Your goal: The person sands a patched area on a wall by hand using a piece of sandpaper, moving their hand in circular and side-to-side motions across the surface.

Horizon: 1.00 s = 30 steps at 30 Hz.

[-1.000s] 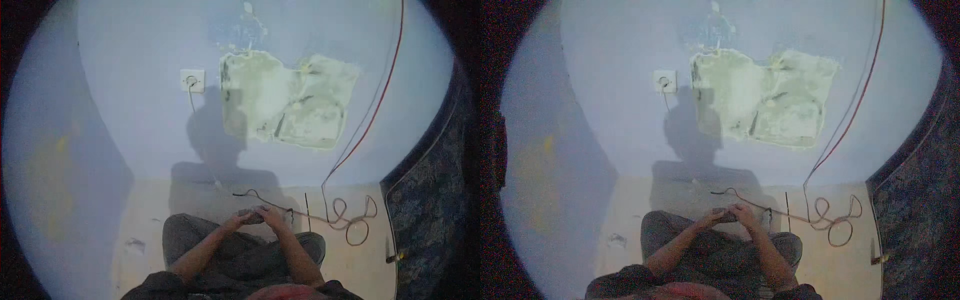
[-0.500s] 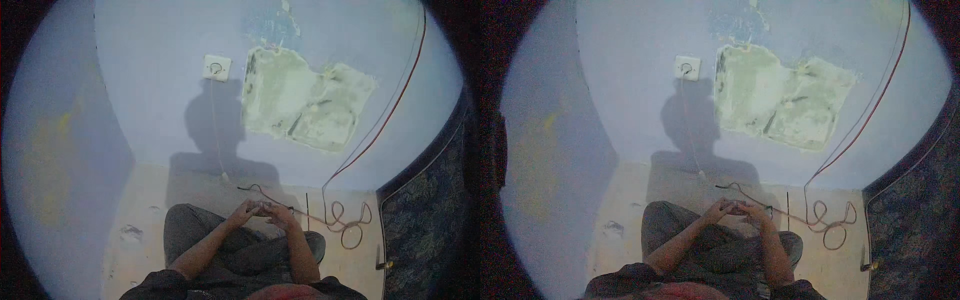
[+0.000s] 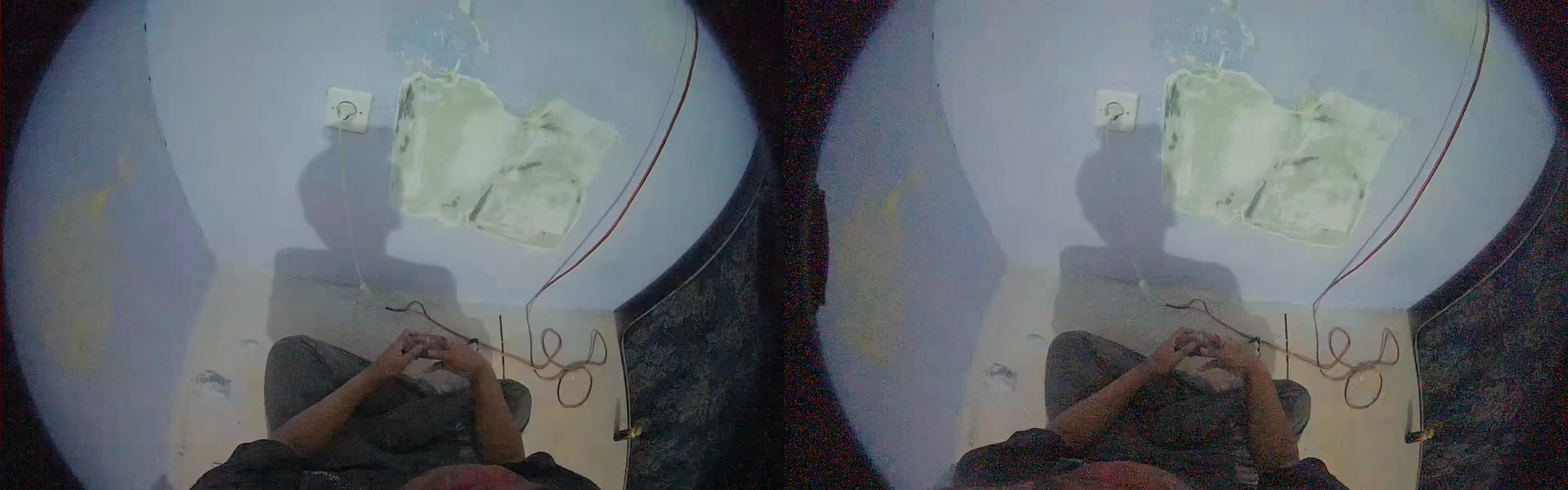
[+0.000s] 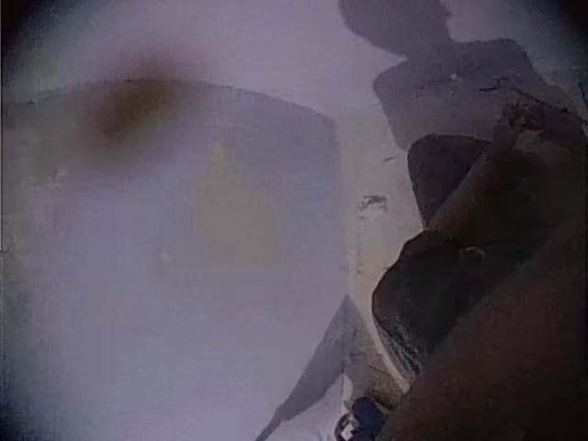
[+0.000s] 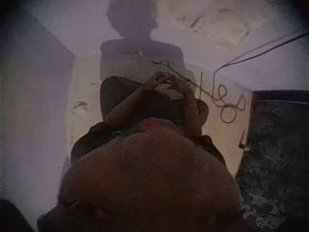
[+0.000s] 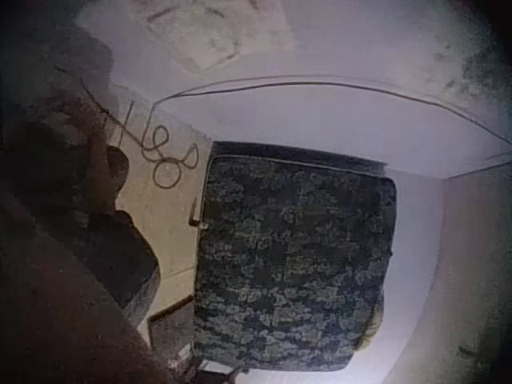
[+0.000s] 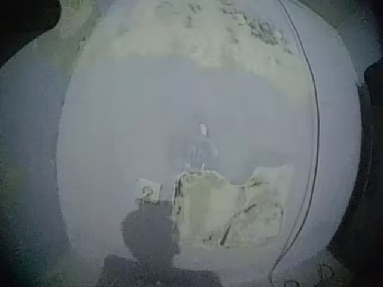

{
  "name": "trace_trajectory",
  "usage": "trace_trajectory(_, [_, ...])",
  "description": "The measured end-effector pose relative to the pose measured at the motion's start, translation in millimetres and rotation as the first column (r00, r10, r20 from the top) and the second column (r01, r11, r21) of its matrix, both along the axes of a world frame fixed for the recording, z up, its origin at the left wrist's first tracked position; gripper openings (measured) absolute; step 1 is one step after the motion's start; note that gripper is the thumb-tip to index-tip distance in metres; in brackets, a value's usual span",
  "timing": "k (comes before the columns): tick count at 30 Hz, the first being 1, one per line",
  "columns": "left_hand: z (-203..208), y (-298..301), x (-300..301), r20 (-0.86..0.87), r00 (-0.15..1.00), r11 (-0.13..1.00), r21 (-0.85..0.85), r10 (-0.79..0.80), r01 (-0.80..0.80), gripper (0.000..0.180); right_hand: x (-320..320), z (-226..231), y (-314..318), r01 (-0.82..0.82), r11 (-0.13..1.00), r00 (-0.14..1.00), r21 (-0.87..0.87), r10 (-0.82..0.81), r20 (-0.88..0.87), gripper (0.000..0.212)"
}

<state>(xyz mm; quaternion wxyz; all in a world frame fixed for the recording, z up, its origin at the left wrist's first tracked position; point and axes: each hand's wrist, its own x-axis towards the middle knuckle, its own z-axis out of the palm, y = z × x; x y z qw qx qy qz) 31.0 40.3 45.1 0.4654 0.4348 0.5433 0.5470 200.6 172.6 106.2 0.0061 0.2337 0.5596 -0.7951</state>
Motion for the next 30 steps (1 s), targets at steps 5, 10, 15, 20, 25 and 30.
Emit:
trace_trajectory(5, [-49.0,18.6,-8.5,-0.081,0.986,0.983,0.102,-0.143,0.151,0.058,9.6,-64.3,28.0,-0.193,0.84,0.958,0.507,0.273,-0.087,0.059])
trace_trajectory(10, [1.9,-2.9,-23.8,-0.167,0.97,0.981,0.052,-0.176,0.187,0.061,-7.6,-40.4,4.5,-0.113,0.918,0.983,0.38,0.047,0.18,0.062])
trace_trajectory(15, [-19.3,4.4,-49.3,-0.455,0.859,0.971,-0.066,-0.235,0.23,0.064,-19.9,-27.8,-10.2,-0.015,0.837,0.946,0.547,-0.165,0.279,0.06])
trace_trajectory(20, [-37.9,28.2,-42.5,-0.474,0.879,0.999,-0.004,-0.042,0.045,0.051,-39.1,15.3,54.2,-0.022,0.305,0.94,0.952,-0.319,0.123,0.05])
trace_trajectory(25, [-83.9,26.2,-71.6,-0.898,0.439,0.98,0.111,0.027,0.166,0.044,-119.0,203.8,90.9,0.122,-0.437,0.956,0.891,-0.19,-0.224,0.02])
trace_trajectory(30, [-46.1,14.6,-49.9,-0.635,0.771,0.996,-0.023,0.054,-0.088,0.048,-176.3,384.2,105.3,0.319,-0.895,0.914,0.313,0.204,-0.351,0.057])
